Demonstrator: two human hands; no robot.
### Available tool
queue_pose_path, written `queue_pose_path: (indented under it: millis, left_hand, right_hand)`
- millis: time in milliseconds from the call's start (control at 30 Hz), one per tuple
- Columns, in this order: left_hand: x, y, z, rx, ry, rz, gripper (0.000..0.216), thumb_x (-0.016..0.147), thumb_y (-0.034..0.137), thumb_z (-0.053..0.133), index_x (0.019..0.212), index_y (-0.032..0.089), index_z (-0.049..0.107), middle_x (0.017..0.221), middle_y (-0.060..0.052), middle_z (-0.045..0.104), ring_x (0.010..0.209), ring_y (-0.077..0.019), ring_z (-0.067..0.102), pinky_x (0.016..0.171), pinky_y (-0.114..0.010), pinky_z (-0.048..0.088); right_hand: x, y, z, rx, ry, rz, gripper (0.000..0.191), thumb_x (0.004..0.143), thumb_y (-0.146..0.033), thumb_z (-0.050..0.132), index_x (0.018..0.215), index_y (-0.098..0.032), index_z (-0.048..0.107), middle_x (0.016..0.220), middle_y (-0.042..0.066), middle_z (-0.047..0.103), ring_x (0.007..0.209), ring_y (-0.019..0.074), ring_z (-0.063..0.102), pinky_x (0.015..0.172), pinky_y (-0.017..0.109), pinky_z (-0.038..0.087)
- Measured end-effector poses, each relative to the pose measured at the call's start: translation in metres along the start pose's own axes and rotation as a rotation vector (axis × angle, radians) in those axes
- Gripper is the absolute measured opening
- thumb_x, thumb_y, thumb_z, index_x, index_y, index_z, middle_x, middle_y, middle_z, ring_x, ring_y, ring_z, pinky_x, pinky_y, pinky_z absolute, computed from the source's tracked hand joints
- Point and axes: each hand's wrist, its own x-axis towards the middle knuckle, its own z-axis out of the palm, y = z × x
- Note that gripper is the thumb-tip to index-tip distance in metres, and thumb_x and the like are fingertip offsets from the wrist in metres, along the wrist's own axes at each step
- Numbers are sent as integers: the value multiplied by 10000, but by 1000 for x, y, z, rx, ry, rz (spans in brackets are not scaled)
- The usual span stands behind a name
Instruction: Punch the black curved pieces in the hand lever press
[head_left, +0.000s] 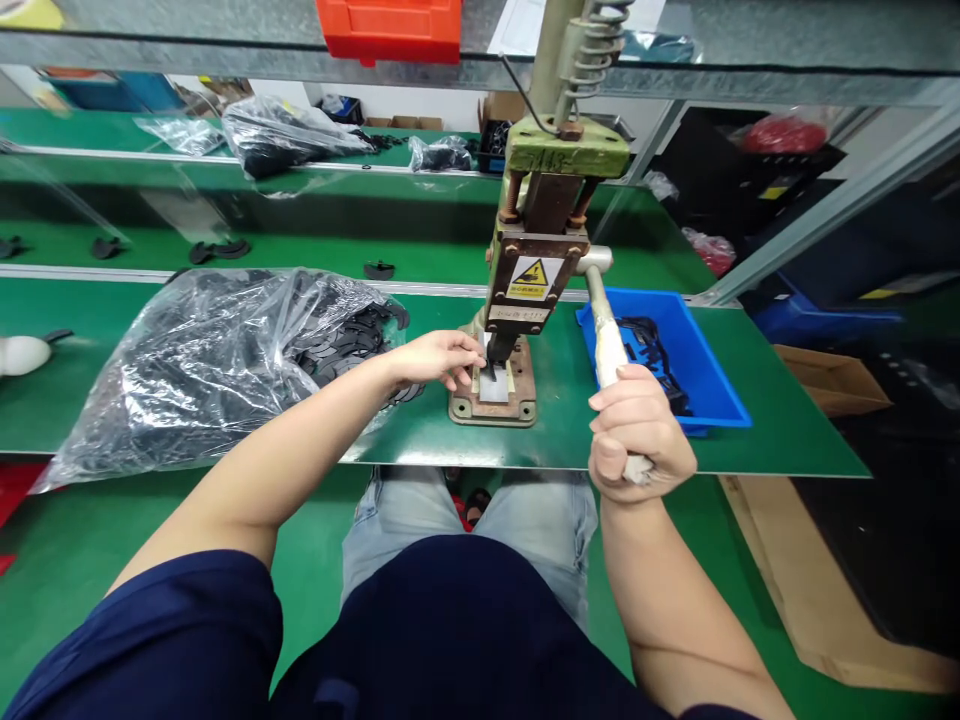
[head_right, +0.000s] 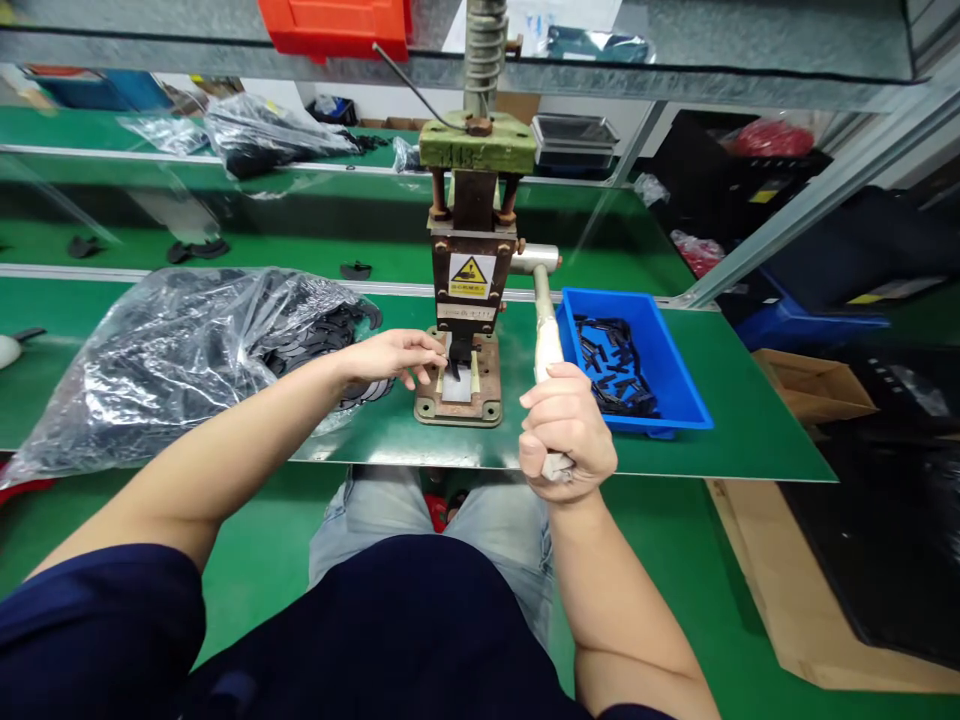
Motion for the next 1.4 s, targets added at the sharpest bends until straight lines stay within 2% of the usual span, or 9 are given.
queue_pose_path:
  millis: [100,200,300,400,567,667,1033,1267,1400]
  left_hand:
    - [-27,-6,-50,215,213,115,331,926,427,768,1135,175,723,1070,-101,795,756,-152,722,631,-254,550]
    - [-58,-25,-97,555,454,81,284,935,435,723,1101,208,756,1031,-53,796,832,-174,708,746,-282,545]
    - [-83,-48,-115,845,454,-66,236,923,426,722,1054,236,776,1020,-35,793,919,-211,712,845,-315,533]
    - [-89,-65,-98,1025,407,-56,303,929,474,719,1118,241,759,1131,-63,764,1041,-245,715,915,-339,531]
    - [-68,-72,-42,1248,456,-64,613,899,737,675,1174,192,732,1236,-167,663,1184,-359,666,990,-430,524]
    - [-55,-74,-24,1293,453,-131,629,912,712,676,1203,156,715,1276,-209,638,1235,-407,634,1008,-473,509]
    - [-54,-87,-27,1139,430,-15,328,977,413,711,1227,213,638,1038,-76,747,1063,-281,715,885,-376,493]
    - [-55,-83,-26,1246,476,-29,553,965,641,664,1298,200,647,1256,-154,693,1180,-341,680,952,-424,496]
    - [-49,-77,-21,1285,477,-98,533,988,614,625,1302,185,648,1287,-185,681,1206,-363,675,982,-435,485]
  right_hand:
    - [1,2,1,13,16,-27,220,869,-235,702,695,-221,567,669,-53,656,745,165,727,984,520,582]
    - [-1,7,4,20,47,-52,259,866,-250,718,676,-213,545,649,-51,650,732,168,724,970,523,579]
    - [-2,10,8,38,93,-46,286,860,-260,723,657,-218,526,634,-61,641,726,161,716,966,512,574]
    - [-3,10,11,41,137,-46,306,869,-267,717,645,-214,515,619,-61,632,703,152,701,949,503,572]
    - [-1,9,10,28,112,-53,307,865,-261,722,652,-205,508,627,-62,638,708,151,705,954,504,574]
    - [0,7,7,18,71,-43,271,856,-251,714,669,-208,522,643,-60,650,723,158,712,959,516,575]
    - [0,7,8,21,73,-51,264,858,-250,711,674,-217,524,638,-55,641,723,162,710,959,516,582]
    - [1,6,9,8,87,-29,285,873,-279,703,664,-215,519,636,-64,640,723,153,710,969,509,579]
    - [1,8,8,8,85,-51,299,866,-284,713,659,-221,508,622,-58,632,701,160,706,959,510,586]
